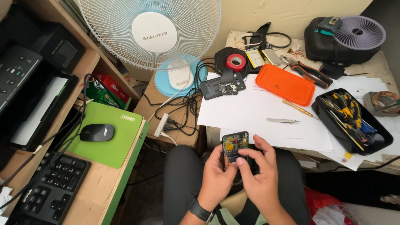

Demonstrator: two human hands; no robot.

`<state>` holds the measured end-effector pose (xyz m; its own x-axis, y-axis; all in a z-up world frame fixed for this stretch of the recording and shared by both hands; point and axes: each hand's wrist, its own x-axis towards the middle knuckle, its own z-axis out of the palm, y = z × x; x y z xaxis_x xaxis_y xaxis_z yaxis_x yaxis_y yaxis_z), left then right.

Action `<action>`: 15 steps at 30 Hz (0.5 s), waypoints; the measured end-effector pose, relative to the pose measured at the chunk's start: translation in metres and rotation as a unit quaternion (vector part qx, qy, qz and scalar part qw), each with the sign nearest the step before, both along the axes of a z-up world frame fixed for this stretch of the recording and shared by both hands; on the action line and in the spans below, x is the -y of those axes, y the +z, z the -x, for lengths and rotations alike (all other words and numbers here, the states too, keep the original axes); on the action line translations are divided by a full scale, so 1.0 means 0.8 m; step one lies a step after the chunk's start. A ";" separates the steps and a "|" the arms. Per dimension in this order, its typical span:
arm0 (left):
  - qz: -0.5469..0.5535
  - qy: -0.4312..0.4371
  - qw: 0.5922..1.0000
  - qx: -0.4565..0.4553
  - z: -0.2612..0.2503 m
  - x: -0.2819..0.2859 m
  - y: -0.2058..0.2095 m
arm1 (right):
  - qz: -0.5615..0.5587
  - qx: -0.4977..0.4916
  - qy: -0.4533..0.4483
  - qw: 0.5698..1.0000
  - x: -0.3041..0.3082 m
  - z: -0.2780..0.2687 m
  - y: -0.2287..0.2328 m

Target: The person uses tweezers to remove a small component from the back of a disassembled smartphone. They then use their fingers to detach the battery connector and lift the battery out of the phone chassis. Finally, they place the phone on the table and continue to manipulate the internal components.

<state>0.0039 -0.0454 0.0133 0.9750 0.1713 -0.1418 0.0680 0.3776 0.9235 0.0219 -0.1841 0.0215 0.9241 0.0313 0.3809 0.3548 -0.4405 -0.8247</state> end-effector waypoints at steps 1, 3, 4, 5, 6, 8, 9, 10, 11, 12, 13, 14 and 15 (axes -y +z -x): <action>0.000 0.000 1.000 0.001 0.002 0.001 0.002 | 0.000 0.001 0.000 1.000 -0.001 0.001 0.001; -0.102 0.026 0.993 0.046 0.007 0.003 0.006 | -0.021 -0.060 0.009 0.998 -0.003 0.004 0.002; -0.102 0.026 0.993 0.047 0.008 0.003 0.007 | -0.020 -0.059 0.009 0.998 -0.003 0.006 0.004; -0.143 0.036 0.987 0.069 0.009 0.004 0.008 | -0.039 -0.090 0.018 0.995 -0.003 0.008 0.006; -0.184 0.045 0.978 0.090 0.010 0.004 0.009 | -0.058 -0.120 0.027 0.991 -0.003 0.009 0.008; -0.199 0.055 0.972 0.117 0.010 0.003 0.007 | -0.083 -0.145 0.033 0.985 -0.003 0.009 0.006; -0.213 0.066 0.964 0.143 0.010 0.003 0.007 | -0.108 -0.171 0.041 0.978 -0.003 0.008 0.005; -0.213 0.065 0.964 0.144 0.010 0.003 0.007 | -0.108 -0.170 0.041 0.979 -0.001 0.007 -0.002; -0.212 0.059 0.966 0.138 0.011 0.003 0.008 | -0.120 -0.184 0.046 0.974 0.000 0.005 -0.009; -0.211 0.053 0.967 0.131 0.011 0.003 0.009 | -0.132 -0.198 0.052 0.970 0.001 0.003 -0.015; -0.212 0.054 0.967 0.132 0.011 0.002 0.008 | -0.133 -0.198 0.053 0.970 0.001 0.005 -0.018; -0.202 0.050 0.971 0.116 0.011 0.002 0.007 | -0.140 -0.177 0.061 0.972 0.002 0.006 -0.021; -0.192 0.046 0.975 0.100 0.011 0.002 0.006 | -0.148 -0.156 0.069 0.974 0.002 0.007 -0.024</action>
<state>-0.0048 -0.0472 0.0180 0.9543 0.2632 0.1416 -0.1461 -0.0023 0.9893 0.0162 -0.1858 0.0020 0.9909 0.0955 0.0944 0.1067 -0.1325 -0.9854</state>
